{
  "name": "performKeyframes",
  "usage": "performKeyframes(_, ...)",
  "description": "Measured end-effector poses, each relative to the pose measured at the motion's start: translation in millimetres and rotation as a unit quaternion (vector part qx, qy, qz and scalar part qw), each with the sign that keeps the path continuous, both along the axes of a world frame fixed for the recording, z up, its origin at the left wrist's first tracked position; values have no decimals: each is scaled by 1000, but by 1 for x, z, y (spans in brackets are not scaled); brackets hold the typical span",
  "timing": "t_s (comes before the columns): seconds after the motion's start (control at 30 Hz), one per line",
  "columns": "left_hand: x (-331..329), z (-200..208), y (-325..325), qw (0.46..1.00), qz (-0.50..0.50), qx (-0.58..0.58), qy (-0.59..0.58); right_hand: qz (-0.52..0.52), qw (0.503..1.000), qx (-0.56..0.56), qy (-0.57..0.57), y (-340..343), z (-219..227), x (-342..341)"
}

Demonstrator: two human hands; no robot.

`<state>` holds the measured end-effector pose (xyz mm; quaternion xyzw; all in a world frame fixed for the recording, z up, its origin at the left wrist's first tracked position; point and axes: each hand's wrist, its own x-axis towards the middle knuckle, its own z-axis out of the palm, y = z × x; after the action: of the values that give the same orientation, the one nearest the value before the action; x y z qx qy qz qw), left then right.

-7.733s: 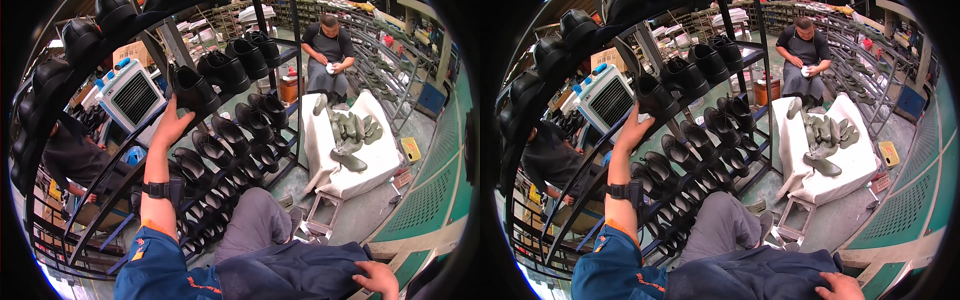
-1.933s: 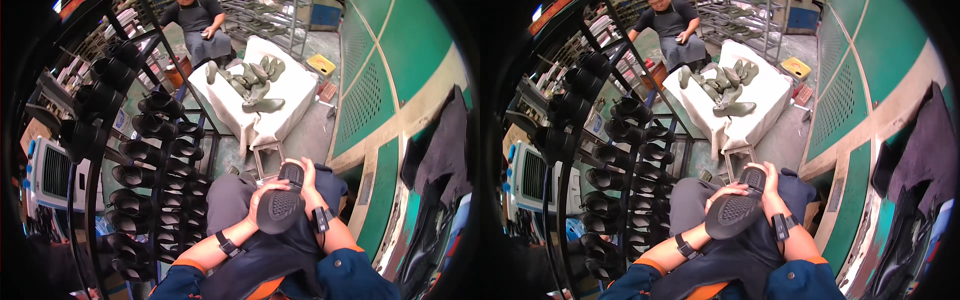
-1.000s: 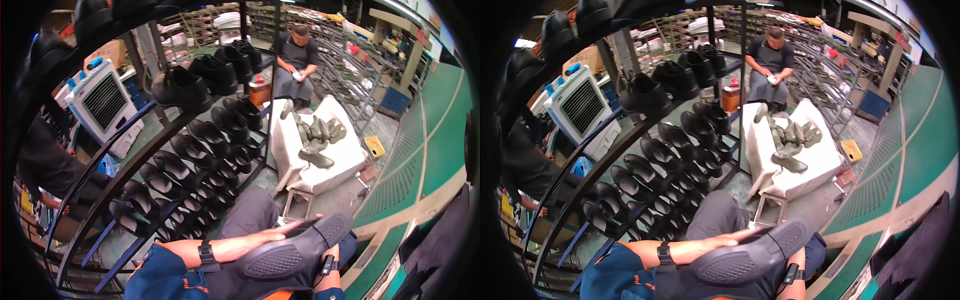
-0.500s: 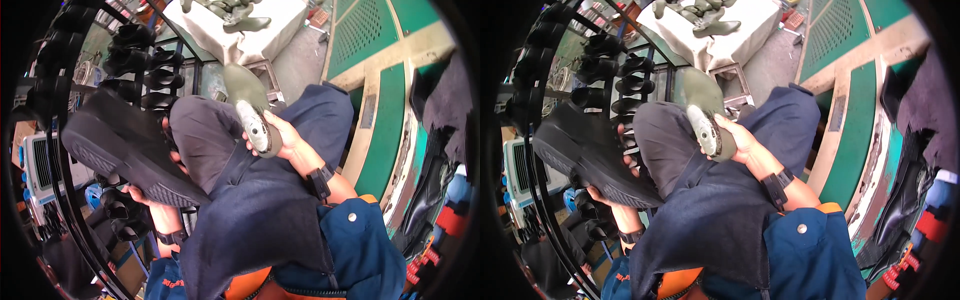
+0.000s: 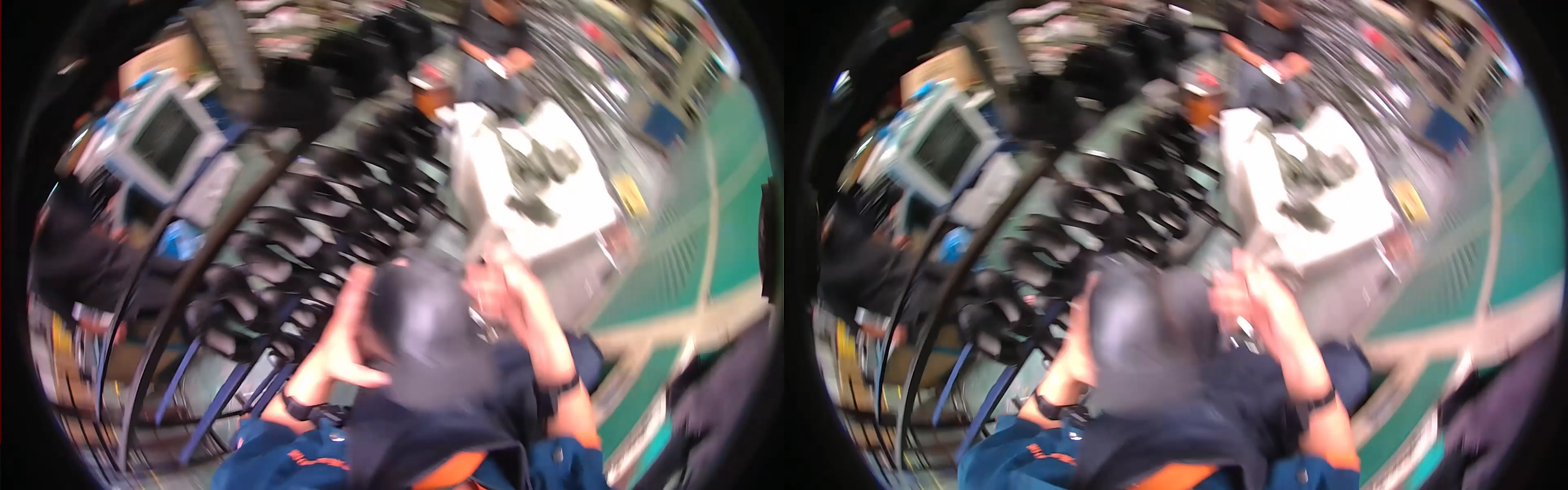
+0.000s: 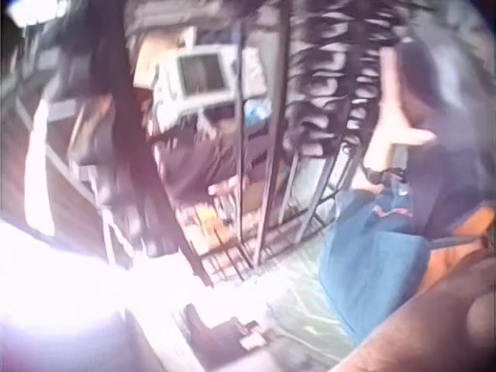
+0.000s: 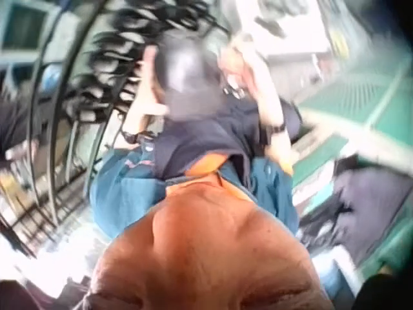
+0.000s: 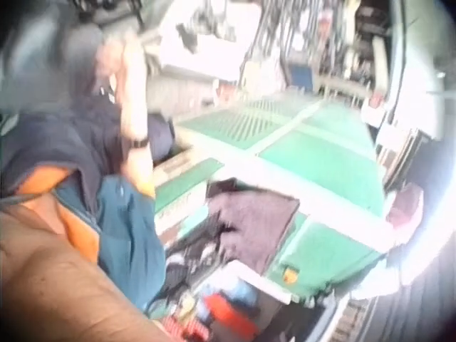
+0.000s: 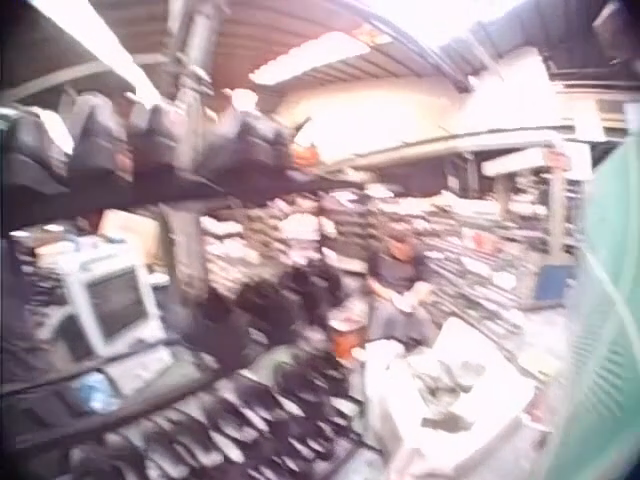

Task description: Inspecting shoe components and soles and moving a large shoe rack in a factory setting.

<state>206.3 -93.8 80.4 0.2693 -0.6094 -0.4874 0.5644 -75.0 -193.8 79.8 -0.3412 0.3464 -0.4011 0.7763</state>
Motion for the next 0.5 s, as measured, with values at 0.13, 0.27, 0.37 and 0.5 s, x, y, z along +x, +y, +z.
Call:
performKeyframes(0.13,-4,20,-39,902,25,-251,-351,329,897,-90,-282,39,68,19)
performKeyframes(0.27,-55,28,-14,894,46,-166,-413,-9,990,-90,-112,37,-12,-10)
performKeyframes(0.37,-100,33,3,978,100,-144,-116,-79,954,-284,-55,59,41,21)
performKeyframes(0.5,-68,78,19,774,298,-515,-218,52,896,-441,-10,77,85,4)
